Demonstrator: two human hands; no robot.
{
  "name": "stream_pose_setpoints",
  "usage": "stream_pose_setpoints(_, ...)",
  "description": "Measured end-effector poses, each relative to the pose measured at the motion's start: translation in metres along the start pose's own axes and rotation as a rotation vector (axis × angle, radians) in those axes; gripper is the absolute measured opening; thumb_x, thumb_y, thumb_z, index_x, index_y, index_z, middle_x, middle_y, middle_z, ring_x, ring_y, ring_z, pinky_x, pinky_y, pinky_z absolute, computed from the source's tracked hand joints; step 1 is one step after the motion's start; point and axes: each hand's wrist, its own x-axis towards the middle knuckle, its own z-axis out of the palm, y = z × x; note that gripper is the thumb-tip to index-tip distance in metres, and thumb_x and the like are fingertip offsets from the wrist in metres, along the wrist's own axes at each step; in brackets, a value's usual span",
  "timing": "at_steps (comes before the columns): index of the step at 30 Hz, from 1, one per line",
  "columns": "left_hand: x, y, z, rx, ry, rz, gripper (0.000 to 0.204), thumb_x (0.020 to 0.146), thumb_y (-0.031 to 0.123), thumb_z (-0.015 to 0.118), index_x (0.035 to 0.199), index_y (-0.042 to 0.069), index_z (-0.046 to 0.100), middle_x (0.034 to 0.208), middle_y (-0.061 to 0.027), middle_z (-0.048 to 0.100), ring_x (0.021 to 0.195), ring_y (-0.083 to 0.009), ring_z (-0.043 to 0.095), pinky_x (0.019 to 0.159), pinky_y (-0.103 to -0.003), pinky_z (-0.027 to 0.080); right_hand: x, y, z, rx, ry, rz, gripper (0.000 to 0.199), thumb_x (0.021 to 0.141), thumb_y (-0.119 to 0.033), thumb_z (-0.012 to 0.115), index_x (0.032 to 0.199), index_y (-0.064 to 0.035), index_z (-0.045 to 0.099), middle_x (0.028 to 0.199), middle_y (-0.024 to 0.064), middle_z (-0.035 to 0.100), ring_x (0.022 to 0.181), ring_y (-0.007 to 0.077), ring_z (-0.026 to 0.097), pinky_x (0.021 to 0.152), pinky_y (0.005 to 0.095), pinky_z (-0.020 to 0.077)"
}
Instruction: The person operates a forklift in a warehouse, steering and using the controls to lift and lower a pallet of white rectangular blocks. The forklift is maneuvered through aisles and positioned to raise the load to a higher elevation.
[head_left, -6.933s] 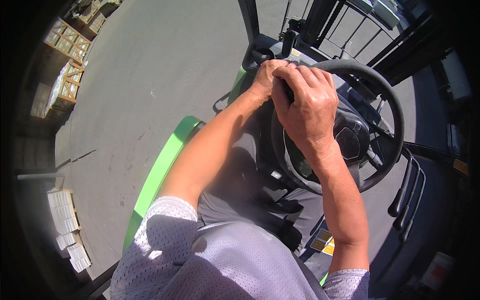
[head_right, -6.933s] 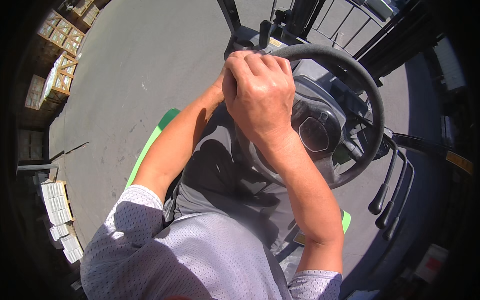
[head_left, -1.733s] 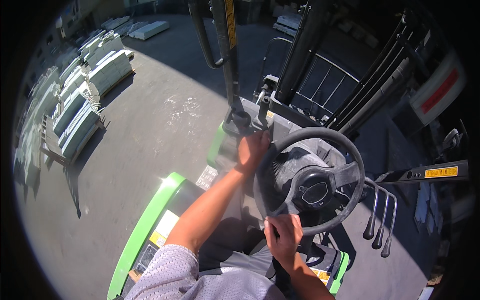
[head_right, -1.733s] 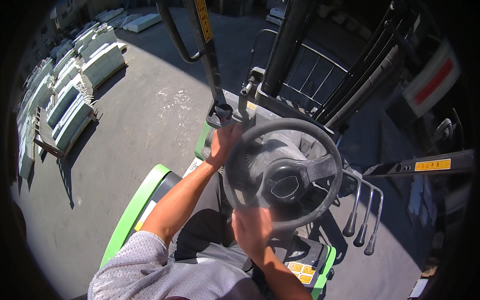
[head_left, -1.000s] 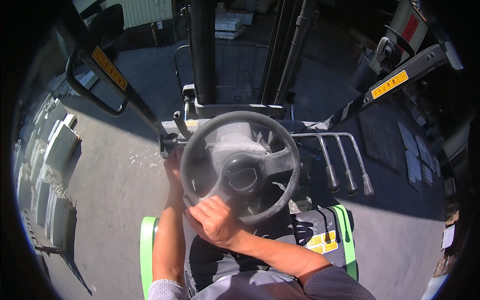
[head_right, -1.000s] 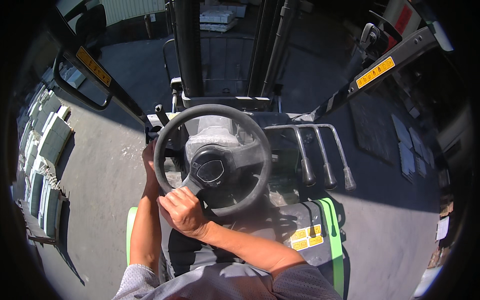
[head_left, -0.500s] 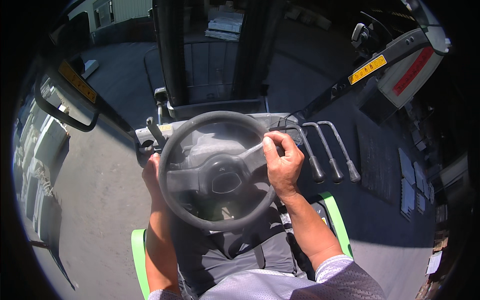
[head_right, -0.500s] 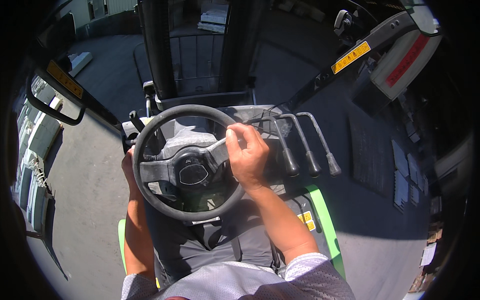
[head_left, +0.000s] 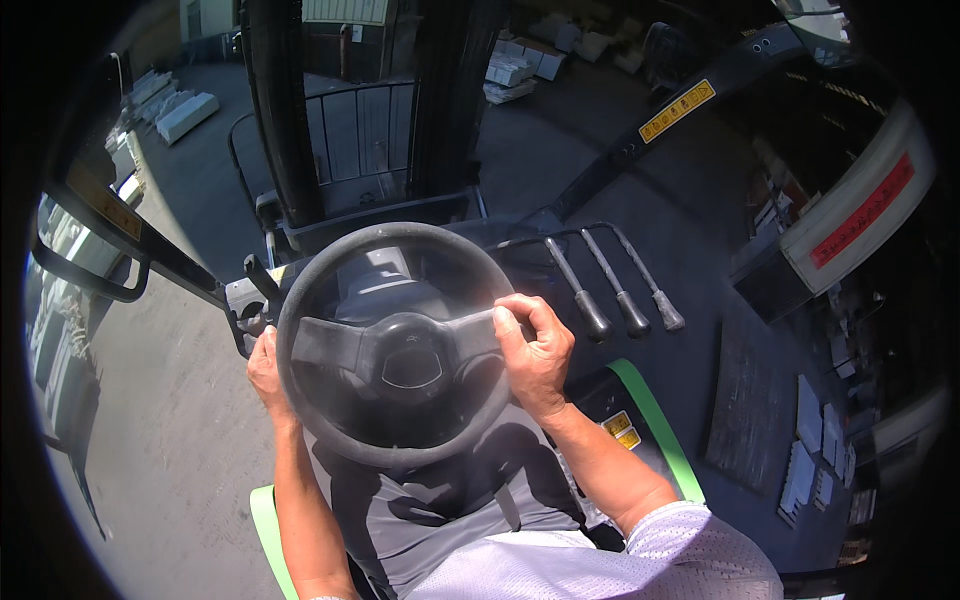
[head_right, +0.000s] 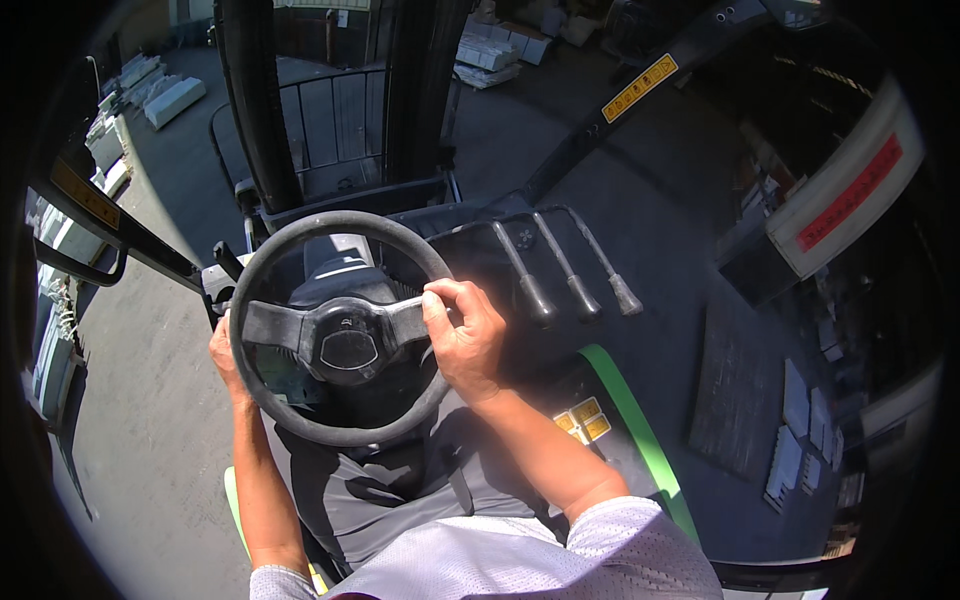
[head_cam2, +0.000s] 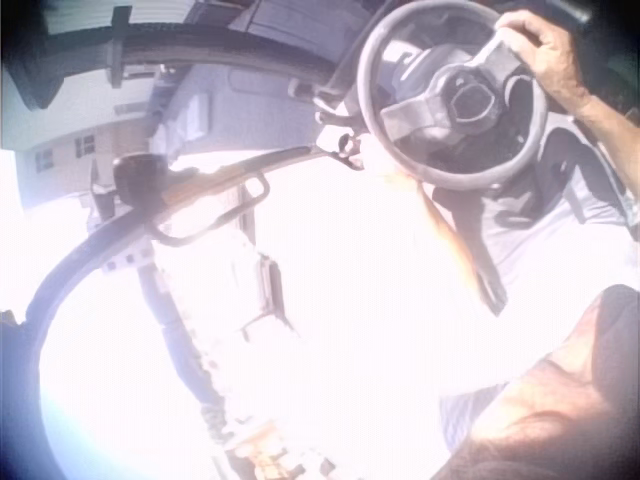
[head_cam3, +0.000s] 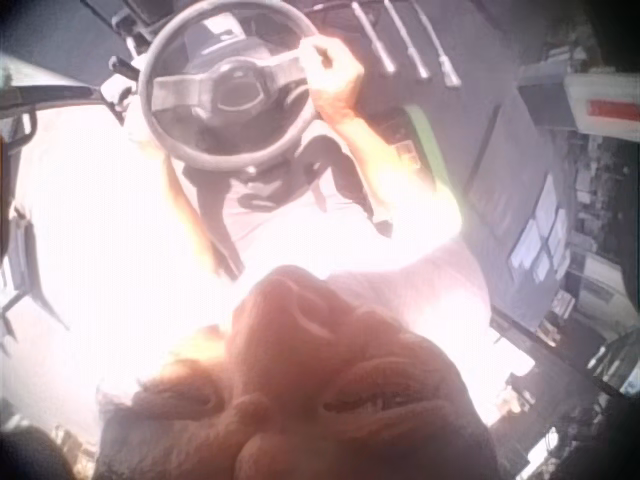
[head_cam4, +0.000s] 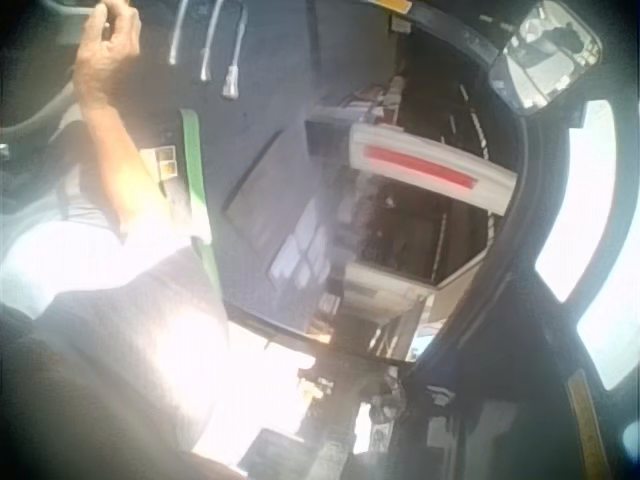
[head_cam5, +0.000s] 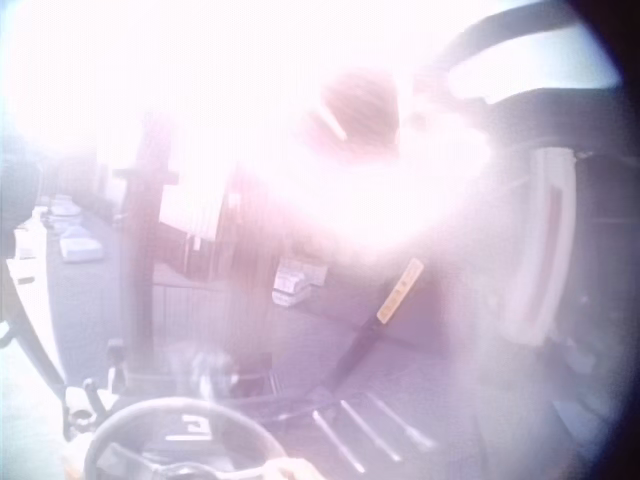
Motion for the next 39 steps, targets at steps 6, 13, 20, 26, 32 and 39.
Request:
stream_pose_setpoints(6,0.073,-0.090,-0.066,0.024,-0.053,-0.059,0.040,0.112,0.029,0.050,0.088,-0.002,0.062,0.069,-0.0039,0.058,0.063,-0.0144,0.048,0.061,-0.036,0.043,-0.082,-0.057,0.099,-0.094,-0.243,-0.252,0.016,0.080,-0.001,0.079,0.094,-0.0030,0.073,0.085,0.0098,0.070,0.076,0.0265,0.067,0.071,0.0359,0.0531)
stream_pose_setpoints(13,0.148,-0.211,-0.121,0.040,-0.057,-0.146,0.038,0.110,0.028,0.052,0.109,-0.005,0.071,0.082,-0.0129,0.073,0.072,-0.0208,0.065,0.072,-0.036,0.053,-0.121,-0.082,0.340,0.136,-0.509,-0.515,0.019,0.079,-0.007,0.079,0.095,-0.0035,0.071,0.082,0.0082,0.063,0.077,0.0260,0.061,0.072,0.0381,0.0499)
stream_pose_setpoints(20,0.102,-0.151,0.029,0.174,0.404,0.146,0.032,0.107,0.022,0.052,0.111,-0.003,0.071,0.097,-0.0179,0.074,0.079,-0.0280,0.066,0.077,-0.041,0.054,0.032,-0.030,0.303,0.311,-0.416,-0.693,0.015,0.082,-0.010,0.075,0.089,-0.0066,0.063,0.079,0.0089,0.060,0.077,0.0275,0.061,0.075,0.0411,0.0462)
stream_pose_setpoints(26,0.080,-0.154,0.034,0.361,0.090,0.089,0.031,0.105,0.020,0.051,0.104,-0.005,0.070,0.083,-0.0143,0.070,0.071,-0.0236,0.063,0.066,-0.036,0.052,0.159,0.024,0.299,0.348,-0.188,-0.565,0.009,0.088,-0.006,0.070,0.086,-0.0052,0.062,0.074,0.0111,0.062,0.068,0.0300,0.062,0.069,0.0438,0.0454)
stream_pose_setpoints(32,0.074,-0.161,0.019,0.292,0.066,0.111,0.032,0.105,0.028,0.059,0.089,0.000,0.058,0.073,-0.0019,0.053,0.066,-0.0135,0.048,0.057,-0.034,0.041,0.178,0.107,0.191,0.277,-0.118,-0.449,0.009,0.088,-0.005,0.074,0.091,-0.0060,0.065,0.081,0.0099,0.066,0.073,0.0297,0.064,0.069,0.0428,0.0452)
stream_pose_setpoints(39,0.064,-0.165,0.024,0.175,0.196,-0.195,0.040,0.104,0.035,0.063,0.104,-0.005,0.067,0.085,-0.0056,0.066,0.073,-0.0124,0.059,0.066,-0.030,0.047,0.034,0.125,0.125,0.387,-0.434,-0.382,0.015,0.085,-0.002,0.078,0.095,-0.0043,0.067,0.081,0.0066,0.061,0.079,0.0274,0.061,0.077,0.0408,0.0492)
